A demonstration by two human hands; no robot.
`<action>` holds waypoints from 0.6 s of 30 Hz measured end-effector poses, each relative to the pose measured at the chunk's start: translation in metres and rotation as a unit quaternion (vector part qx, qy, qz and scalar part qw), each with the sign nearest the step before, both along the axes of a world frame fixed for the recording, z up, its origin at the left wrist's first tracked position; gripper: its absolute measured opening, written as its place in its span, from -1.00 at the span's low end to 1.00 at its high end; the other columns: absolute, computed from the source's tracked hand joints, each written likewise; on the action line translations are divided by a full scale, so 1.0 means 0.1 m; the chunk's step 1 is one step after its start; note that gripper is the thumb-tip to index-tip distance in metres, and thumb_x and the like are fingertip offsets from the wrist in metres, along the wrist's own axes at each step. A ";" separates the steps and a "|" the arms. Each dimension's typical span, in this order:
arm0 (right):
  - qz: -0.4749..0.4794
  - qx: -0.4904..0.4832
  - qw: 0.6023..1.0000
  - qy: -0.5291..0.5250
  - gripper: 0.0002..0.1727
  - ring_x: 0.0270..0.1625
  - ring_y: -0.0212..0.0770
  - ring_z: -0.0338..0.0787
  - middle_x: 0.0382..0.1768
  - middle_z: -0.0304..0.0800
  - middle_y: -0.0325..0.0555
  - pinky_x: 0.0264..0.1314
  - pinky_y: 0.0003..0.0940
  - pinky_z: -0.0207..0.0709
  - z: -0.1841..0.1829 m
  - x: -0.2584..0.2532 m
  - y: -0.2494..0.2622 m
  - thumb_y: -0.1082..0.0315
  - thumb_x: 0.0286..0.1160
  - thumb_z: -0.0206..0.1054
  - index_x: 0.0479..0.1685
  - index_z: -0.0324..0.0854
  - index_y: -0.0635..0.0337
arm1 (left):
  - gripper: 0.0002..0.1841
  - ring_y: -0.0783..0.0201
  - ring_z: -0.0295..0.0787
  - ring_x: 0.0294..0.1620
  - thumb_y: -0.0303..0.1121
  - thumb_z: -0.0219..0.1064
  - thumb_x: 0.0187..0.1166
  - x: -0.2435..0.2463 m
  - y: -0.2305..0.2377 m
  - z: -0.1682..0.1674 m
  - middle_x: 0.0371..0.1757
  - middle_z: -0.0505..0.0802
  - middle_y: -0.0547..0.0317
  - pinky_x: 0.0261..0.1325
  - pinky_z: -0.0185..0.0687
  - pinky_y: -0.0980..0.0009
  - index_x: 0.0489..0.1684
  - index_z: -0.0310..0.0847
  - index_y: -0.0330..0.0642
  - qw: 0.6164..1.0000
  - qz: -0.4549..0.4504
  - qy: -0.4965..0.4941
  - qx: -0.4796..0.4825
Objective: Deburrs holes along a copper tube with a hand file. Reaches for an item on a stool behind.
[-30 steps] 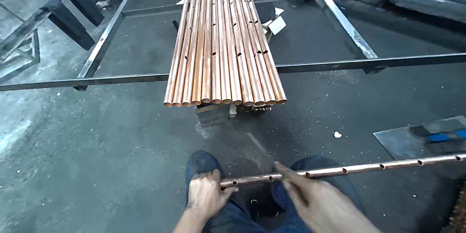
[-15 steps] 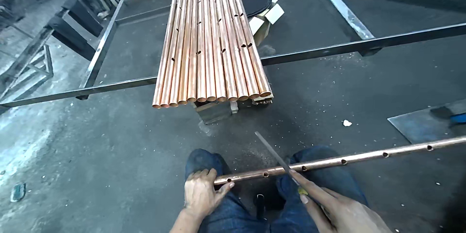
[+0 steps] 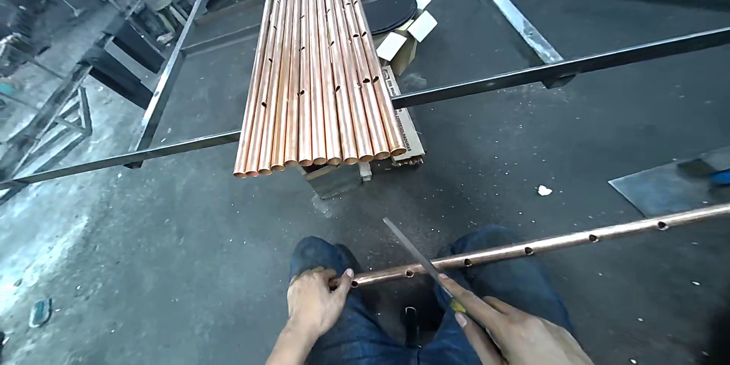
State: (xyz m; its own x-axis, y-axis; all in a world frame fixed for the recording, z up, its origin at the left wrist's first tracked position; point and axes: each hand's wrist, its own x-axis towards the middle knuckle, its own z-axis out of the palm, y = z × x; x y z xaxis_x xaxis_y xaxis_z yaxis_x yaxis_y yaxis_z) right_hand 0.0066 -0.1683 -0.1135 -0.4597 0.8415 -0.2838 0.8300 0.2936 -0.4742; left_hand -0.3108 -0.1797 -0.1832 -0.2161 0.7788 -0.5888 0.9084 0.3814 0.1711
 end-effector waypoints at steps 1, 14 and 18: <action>0.003 -0.001 1.000 -0.002 -0.44 -0.32 0.11 0.87 -0.17 0.88 0.07 -0.36 0.14 0.69 0.00 0.00 0.00 0.03 0.77 0.08 0.76 0.43 -0.25 | -0.17 0.17 0.81 0.18 0.56 -0.21 0.59 -0.01 0.03 0.03 0.01 0.91 0.23 0.42 0.54 -0.07 -0.09 0.86 0.12 1.000 0.004 -0.009 -0.024; 0.019 0.004 1.000 -0.013 -0.45 -0.32 0.10 0.86 -0.19 0.88 0.05 -0.36 0.12 0.68 -0.05 -0.02 -0.03 0.01 0.77 0.09 0.74 0.45 -0.29 | -0.16 0.15 0.78 0.20 0.63 0.09 0.39 -0.06 -0.01 0.02 0.06 0.87 0.18 0.46 0.52 -0.02 0.02 0.79 0.01 0.997 -0.069 -0.009 -0.017; 0.044 -0.010 0.999 -0.009 -0.44 -0.32 0.14 0.86 -0.20 0.86 0.10 -0.35 0.15 0.68 -0.05 -0.08 -0.08 0.04 0.77 0.08 0.75 0.43 -0.31 | -0.50 0.03 0.88 0.12 0.22 0.25 0.50 0.09 0.10 0.07 -0.05 0.94 0.08 0.26 0.66 -0.10 -0.11 0.82 -0.03 0.994 -0.064 0.084 -0.033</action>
State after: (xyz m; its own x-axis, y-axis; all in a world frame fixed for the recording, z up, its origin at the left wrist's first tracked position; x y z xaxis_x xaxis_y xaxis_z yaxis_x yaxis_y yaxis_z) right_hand -0.0015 -0.1758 -0.1183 -0.5258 0.7925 -0.3091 0.8099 0.3553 -0.4666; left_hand -0.3018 -0.1701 -0.1762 -0.2172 0.7668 -0.6040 0.9637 0.2668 -0.0080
